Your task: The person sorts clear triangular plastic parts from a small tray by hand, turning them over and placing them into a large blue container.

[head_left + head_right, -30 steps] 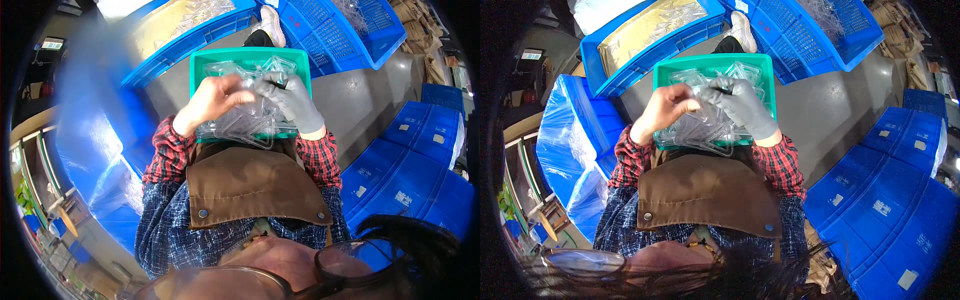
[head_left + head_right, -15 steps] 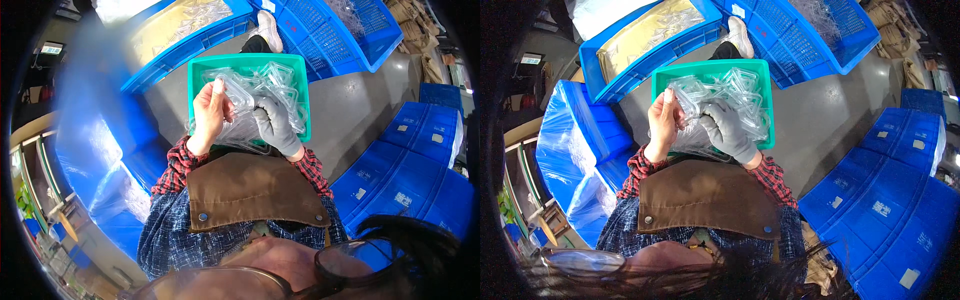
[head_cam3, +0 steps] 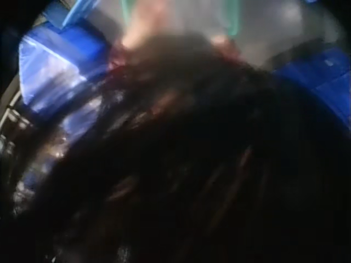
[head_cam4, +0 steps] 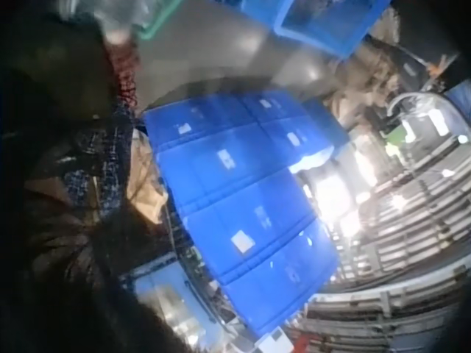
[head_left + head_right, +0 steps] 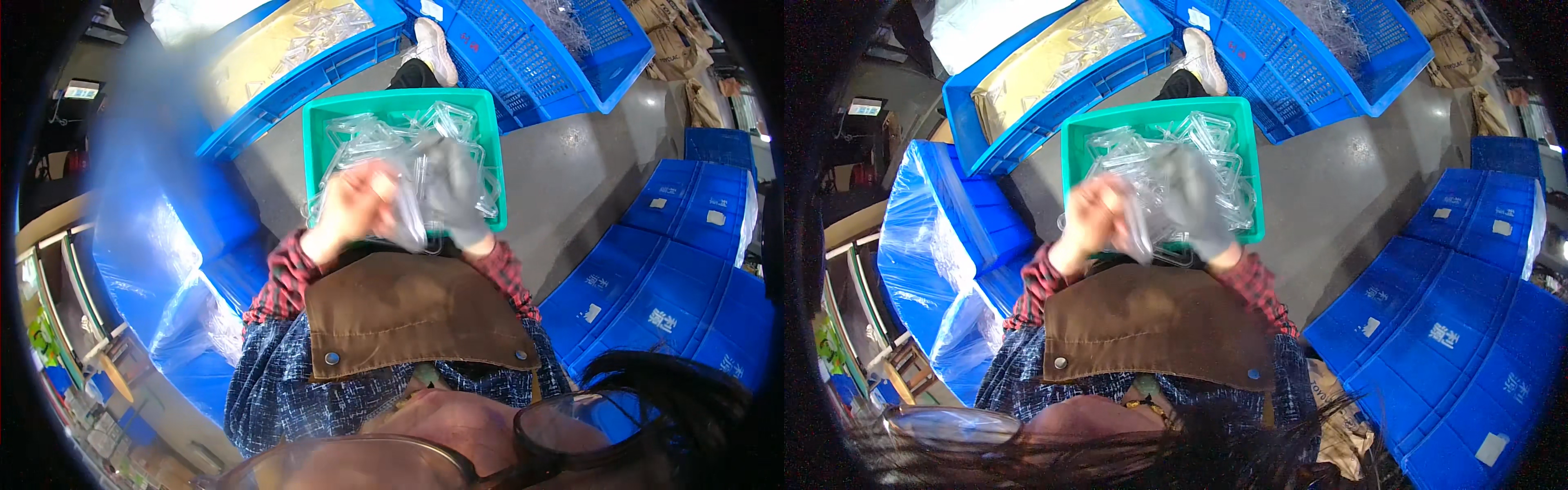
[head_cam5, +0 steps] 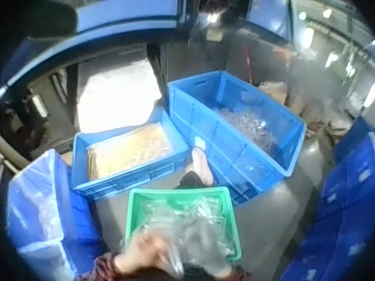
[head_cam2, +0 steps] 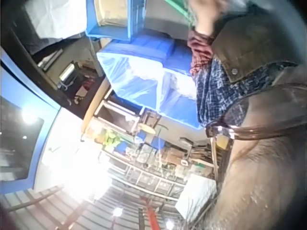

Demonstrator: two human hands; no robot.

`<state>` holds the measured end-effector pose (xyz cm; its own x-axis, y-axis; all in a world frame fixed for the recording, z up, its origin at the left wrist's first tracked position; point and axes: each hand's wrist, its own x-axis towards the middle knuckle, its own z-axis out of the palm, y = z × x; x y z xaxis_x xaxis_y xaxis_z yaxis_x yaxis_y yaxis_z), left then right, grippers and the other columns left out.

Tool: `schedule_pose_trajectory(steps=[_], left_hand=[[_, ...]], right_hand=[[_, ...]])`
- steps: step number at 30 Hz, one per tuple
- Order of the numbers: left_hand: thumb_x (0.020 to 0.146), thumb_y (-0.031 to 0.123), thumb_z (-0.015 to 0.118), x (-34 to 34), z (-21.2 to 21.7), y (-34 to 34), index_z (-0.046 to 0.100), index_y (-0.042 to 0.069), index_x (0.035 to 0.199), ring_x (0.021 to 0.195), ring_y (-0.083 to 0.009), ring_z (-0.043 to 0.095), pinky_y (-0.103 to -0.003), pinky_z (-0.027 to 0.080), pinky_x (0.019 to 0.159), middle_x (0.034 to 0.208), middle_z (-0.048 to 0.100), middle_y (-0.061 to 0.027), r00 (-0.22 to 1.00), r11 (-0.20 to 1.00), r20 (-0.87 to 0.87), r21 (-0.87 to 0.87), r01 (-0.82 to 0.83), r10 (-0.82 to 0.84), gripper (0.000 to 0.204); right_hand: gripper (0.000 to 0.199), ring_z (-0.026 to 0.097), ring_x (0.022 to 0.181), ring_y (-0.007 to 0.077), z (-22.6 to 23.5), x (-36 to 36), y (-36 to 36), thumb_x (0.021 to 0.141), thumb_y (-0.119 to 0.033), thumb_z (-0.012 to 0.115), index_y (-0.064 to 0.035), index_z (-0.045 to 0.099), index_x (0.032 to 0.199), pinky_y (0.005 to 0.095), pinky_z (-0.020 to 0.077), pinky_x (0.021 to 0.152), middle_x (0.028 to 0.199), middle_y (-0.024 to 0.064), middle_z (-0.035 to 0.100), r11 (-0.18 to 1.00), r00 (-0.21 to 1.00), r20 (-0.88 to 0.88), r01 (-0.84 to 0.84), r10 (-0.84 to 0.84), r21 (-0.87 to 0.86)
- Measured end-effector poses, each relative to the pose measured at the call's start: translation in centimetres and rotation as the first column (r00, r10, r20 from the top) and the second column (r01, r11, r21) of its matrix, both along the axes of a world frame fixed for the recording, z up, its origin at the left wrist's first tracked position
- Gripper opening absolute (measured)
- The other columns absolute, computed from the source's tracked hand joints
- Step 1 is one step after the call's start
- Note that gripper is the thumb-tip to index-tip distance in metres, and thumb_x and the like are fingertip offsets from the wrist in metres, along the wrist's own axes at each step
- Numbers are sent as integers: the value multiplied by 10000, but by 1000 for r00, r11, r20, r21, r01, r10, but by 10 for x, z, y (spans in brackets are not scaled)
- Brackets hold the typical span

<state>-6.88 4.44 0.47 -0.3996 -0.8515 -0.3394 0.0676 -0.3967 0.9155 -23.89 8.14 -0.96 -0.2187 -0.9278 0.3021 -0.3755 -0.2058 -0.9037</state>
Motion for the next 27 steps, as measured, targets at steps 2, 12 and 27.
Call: schedule_pose_trajectory(steps=[2, 12, 27], left_hand=[[885, 293, 502, -8, 6, 31, 540, 27, 903, 438, -59, 508, -194, 390, 382, 574, 562, -44, 935, 943, -150, -143, 302, -322, 269], [889, 217, 502, 13, -11, -6, 540, 25, 974, 658, -108, 579, -230, 471, 580, 773, 626, -76, 975, 992, -182, 24, -127, 129, 214], [806, 133, 584, 392, -64, 86, 585, -15, 798, 569, -94, 503, -217, 417, 493, 680, 531, -28, 310, 563, 521, -448, -694, 796, 149]], right_hand=[[150, 559, 728, 217, -7, -11, -6, 855, -146, 505, -12, 535, 914, 327, 428, 643, 831, 99, 569, 983, 973, 199, 84, -116, 162], [155, 373, 508, 19, 28, 5, -6, 817, -160, 588, -6, 611, 816, 197, 307, 453, 551, -51, 436, 849, 937, 336, -256, 99, 462], [283, 580, 838, 309, -67, 39, -125, 766, -336, 569, -134, 612, 959, 414, 468, 695, 915, 135, 579, 808, 575, -578, -308, 579, 503]])
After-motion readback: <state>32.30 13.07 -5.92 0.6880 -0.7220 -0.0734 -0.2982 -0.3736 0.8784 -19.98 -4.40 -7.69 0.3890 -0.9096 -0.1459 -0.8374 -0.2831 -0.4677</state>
